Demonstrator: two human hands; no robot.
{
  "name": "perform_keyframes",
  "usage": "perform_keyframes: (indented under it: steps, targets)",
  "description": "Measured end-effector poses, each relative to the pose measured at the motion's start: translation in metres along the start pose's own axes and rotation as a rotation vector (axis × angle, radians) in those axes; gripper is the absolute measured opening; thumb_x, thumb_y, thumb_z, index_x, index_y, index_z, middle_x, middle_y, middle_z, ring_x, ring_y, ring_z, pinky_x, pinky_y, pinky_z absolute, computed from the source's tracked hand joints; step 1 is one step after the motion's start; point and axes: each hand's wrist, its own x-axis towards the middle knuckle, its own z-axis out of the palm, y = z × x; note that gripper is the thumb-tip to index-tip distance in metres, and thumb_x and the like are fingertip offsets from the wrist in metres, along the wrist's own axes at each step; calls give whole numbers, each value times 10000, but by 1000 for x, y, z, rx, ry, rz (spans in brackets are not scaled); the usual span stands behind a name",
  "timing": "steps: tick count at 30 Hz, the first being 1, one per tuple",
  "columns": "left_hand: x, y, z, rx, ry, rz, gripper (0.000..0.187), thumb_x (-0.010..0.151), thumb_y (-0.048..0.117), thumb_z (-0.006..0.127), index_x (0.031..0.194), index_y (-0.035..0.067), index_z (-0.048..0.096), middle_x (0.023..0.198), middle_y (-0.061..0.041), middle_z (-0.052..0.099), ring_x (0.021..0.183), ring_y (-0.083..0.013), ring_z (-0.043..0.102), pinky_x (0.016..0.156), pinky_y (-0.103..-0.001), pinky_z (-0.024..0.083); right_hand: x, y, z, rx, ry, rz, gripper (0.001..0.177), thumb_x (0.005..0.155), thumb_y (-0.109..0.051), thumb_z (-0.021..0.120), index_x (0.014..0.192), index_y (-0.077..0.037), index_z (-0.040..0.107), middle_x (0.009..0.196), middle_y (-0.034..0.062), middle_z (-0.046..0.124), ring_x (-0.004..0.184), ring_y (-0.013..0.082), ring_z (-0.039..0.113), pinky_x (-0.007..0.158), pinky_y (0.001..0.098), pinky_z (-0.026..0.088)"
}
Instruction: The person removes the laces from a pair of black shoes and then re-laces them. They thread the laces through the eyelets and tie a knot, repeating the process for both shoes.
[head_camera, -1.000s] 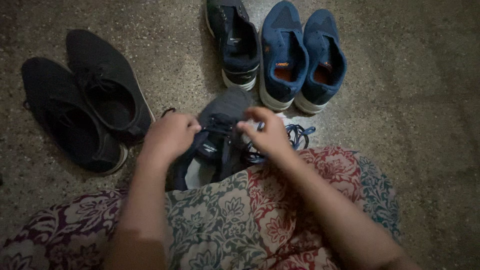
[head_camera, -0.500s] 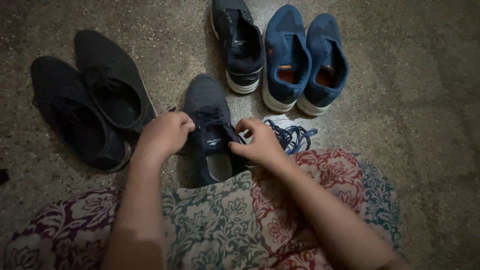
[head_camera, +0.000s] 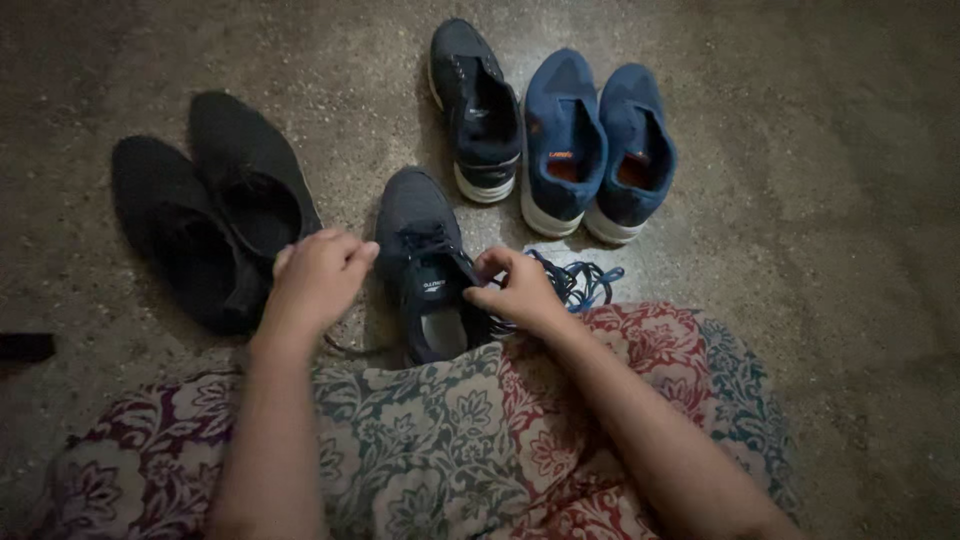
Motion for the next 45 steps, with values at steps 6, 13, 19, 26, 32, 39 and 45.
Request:
perform_keyframes:
  steps: [6,13,19,26,32,39,45]
  targets:
    - [-34,4,-28,-429,112,144,264,968,230,643,855,-5,688,1049,-92,725,984,-215,691,865,-343,518,-20,-34,-38,178,6,81,211,889,-85,726,1090,-35,765,943,26,769,803,75,654,713,246,524]
    - [-90,40,-55,-835,220,299,349,1054,255,585,839,-17,624,1159,-113,678,1002,-164,621,862,-294,494,-90,-115,-72,395,91,88,216,886,-70,732,1084,6,771,946,89,775,744,133,654,664,287,533]
    - [-149,90,-88,-636,320,390,323,984,261,636,787,6,660,1127,-112,748,972,-173,689,842,-301,528,-138,-183,-77,463,20,-44,326,848,-25,730,1172,10,741,1102,135,801,983,192,761,868,347,624]
    - [-178,133,-78,-721,294,448,140,899,136,731,931,0,739,999,-97,773,875,-181,738,736,-295,560,-167,-205,-52,300,-37,-222,419,864,19,632,1280,-4,673,1238,97,760,1144,166,730,996,324,584]
    - [-176,135,-66,-713,384,254,162,876,52,711,1020,3,767,942,-102,774,802,-215,739,692,-319,565,-163,-190,-32,385,195,-211,207,926,13,650,1091,15,776,1032,102,813,987,183,780,905,303,629]
    - [-191,96,-56,-198,-278,92,484,741,204,863,1199,158,712,1137,-41,708,1040,-220,695,882,-358,556,-180,-180,-32,-36,177,-421,152,828,6,780,951,-70,824,888,45,647,834,154,646,676,289,544]
    - [-242,68,-11,-106,-642,303,366,695,152,882,1048,147,788,1112,-73,700,1136,-273,632,965,-376,492,-208,-152,-8,-95,-103,-484,172,804,37,757,870,-113,808,921,18,771,879,152,749,756,298,603]
